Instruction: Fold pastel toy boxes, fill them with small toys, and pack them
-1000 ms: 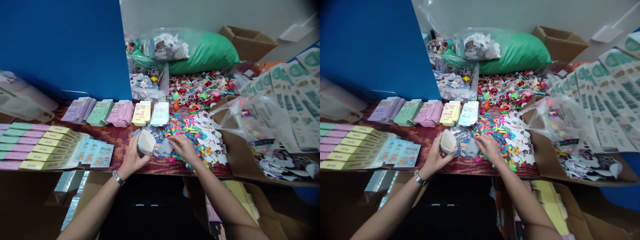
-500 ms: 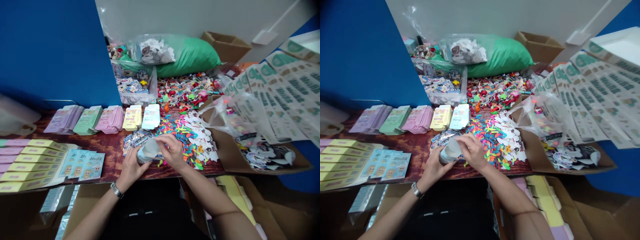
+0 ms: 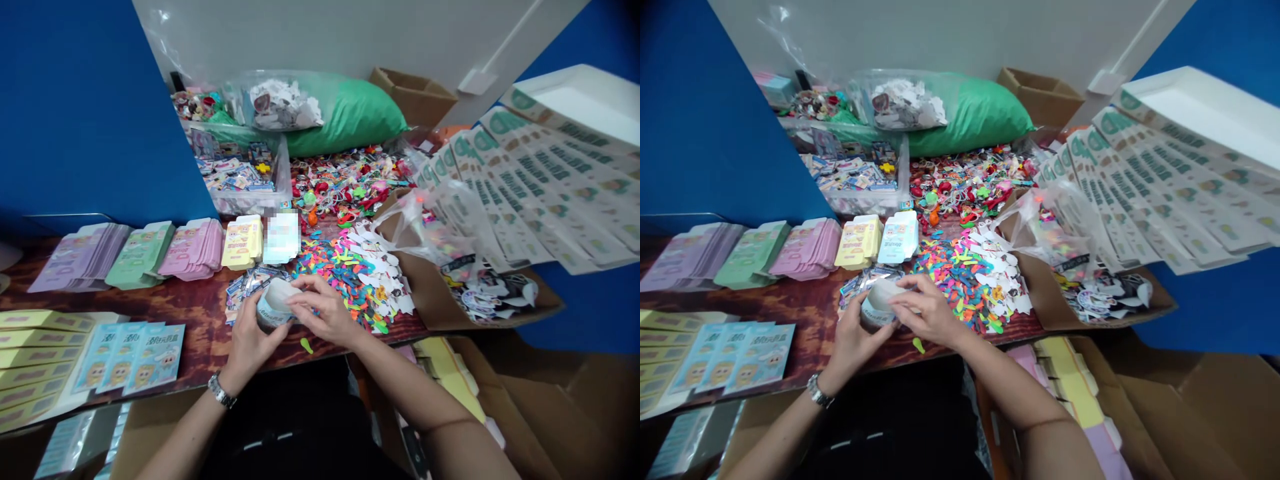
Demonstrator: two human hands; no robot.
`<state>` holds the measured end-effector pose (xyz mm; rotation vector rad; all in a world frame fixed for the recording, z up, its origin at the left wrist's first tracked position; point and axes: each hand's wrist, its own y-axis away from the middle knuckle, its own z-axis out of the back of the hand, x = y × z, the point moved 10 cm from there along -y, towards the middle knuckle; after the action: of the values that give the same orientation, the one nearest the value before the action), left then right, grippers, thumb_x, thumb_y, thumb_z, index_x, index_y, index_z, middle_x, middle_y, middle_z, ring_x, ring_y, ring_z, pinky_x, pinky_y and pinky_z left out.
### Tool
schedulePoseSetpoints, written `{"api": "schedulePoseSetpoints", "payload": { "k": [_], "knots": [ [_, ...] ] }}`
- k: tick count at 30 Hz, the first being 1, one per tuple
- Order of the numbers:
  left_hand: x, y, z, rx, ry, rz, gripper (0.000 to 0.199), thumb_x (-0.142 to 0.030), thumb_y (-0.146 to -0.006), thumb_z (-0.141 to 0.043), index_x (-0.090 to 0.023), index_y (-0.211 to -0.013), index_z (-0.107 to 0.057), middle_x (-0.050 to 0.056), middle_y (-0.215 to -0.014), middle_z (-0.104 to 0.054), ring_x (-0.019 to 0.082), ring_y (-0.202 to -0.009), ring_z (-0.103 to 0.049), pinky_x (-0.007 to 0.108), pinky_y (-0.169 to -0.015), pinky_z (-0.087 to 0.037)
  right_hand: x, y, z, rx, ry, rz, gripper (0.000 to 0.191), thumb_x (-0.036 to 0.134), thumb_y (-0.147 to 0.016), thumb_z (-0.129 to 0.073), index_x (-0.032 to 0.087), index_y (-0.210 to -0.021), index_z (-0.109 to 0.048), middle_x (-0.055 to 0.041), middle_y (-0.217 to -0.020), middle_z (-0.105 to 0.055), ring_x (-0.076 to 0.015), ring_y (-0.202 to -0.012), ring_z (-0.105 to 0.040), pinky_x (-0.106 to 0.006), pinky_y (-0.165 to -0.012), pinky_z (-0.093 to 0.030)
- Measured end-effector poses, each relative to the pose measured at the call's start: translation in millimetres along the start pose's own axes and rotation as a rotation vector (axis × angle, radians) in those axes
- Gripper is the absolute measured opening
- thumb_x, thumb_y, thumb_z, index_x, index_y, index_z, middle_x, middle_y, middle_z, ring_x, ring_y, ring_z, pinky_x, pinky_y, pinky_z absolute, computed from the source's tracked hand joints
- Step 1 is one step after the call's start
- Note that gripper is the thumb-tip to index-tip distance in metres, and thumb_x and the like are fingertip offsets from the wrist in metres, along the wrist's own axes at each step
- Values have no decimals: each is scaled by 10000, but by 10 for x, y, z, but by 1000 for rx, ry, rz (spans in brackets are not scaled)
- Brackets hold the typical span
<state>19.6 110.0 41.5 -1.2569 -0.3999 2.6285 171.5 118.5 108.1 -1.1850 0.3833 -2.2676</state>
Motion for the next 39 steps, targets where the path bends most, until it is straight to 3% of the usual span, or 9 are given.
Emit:
{"api": "schedulePoseSetpoints", "payload": {
  "k": [5, 8, 12, 16, 21, 27, 33, 36, 39],
  "knots": [
    [5, -21, 42, -9, -37, -34, 665, -418, -755, -720, -154, -1300, -444, 137, -1189, -587, 284, -1118, -587, 427, -951, -495, -1079, 6, 728, -98, 417, -378, 295, 318, -956, -475, 169, -1140, -651, -102, -1075, -668, -204, -1016, -601, -335, -915, -463],
    [-4, -9, 15, 4, -36, -35, 665, -424, -757, -718, -159, -1301, -444, 135, -1194, -587, 282, -1112, -590, 423, -948, -497, -1794, 71, 978, 49, 762, -627, 323, 275, -865, -586, 144, -1151, -660, -148, -1125, -650, -268, -1075, -554, -363, -941, -414],
    [16, 9, -2, 13, -41, -28, 673, -431, -752, -722, -160, -1301, -444, 133, -1194, -588, 276, -1100, -594, 411, -944, -498, -2112, 97, 1121, 42, 803, -703, 239, 248, -882, -507, 132, -923, -713, -157, -974, -669, -267, -977, -564, -344, -857, -407],
    [52, -5, -11, 22, -50, -14, 668, -428, -755, -717, -158, -1300, -443, 132, -1185, -592, 275, -1095, -594, 408, -937, -500, -1944, 7, 1064, 34, 714, -618, 340, 350, -955, -405, 158, -1013, -680, -98, -970, -677, -211, -923, -587, -280, -808, -411],
    [-61, -57, -87, 38, -61, -63, 657, -416, -768, -709, -154, -1306, -439, 139, -1183, -590, 279, -1107, -584, 420, -953, -488, -1816, -51, 423, 328, 474, -523, 325, 394, -915, -508, 212, -1153, -631, -11, -836, -681, -143, -710, -584, -220, -644, -383],
    [-198, -78, -62, 39, -99, -138, 683, -362, -795, -689, -162, -1376, -393, 144, -1231, -577, 281, -1147, -558, 426, -991, -463, -1776, -74, 244, 377, 586, -515, 260, 361, -907, -504, 172, -794, -642, -56, -760, -627, -166, -707, -526, -252, -623, -307],
    [-128, -118, -114, 43, -148, -116, 749, -367, -799, -680, -133, -1424, -340, 172, -1256, -559, 306, -1168, -538, 447, -984, -461, -1102, -244, 496, 285, 280, -347, 315, 406, -922, -505, 170, -731, -591, -2, -668, -532, -125, -655, -459, -230, -614, -318],
    [-135, -142, -187, 51, -197, -111, 771, -370, -803, -667, -126, -1443, -310, 176, -1241, -556, 319, -1156, -528, 463, -965, -465, -694, -267, 337, 351, 35, -305, 317, 435, -936, -502, 169, -820, -630, 17, -665, -545, -99, -593, -456, -214, -568, -316],
    [-209, -137, -224, 58, -247, -139, 773, -342, -809, -650, -122, -1457, -288, 168, -1223, -557, 314, -1122, -524, 449, -946, -472, -377, -255, 46, 442, 112, -195, 236, 355, -926, -544, 176, -813, -647, -7, -731, -614, -113, -677, -536, -215, -615, -342]
  ]
}}
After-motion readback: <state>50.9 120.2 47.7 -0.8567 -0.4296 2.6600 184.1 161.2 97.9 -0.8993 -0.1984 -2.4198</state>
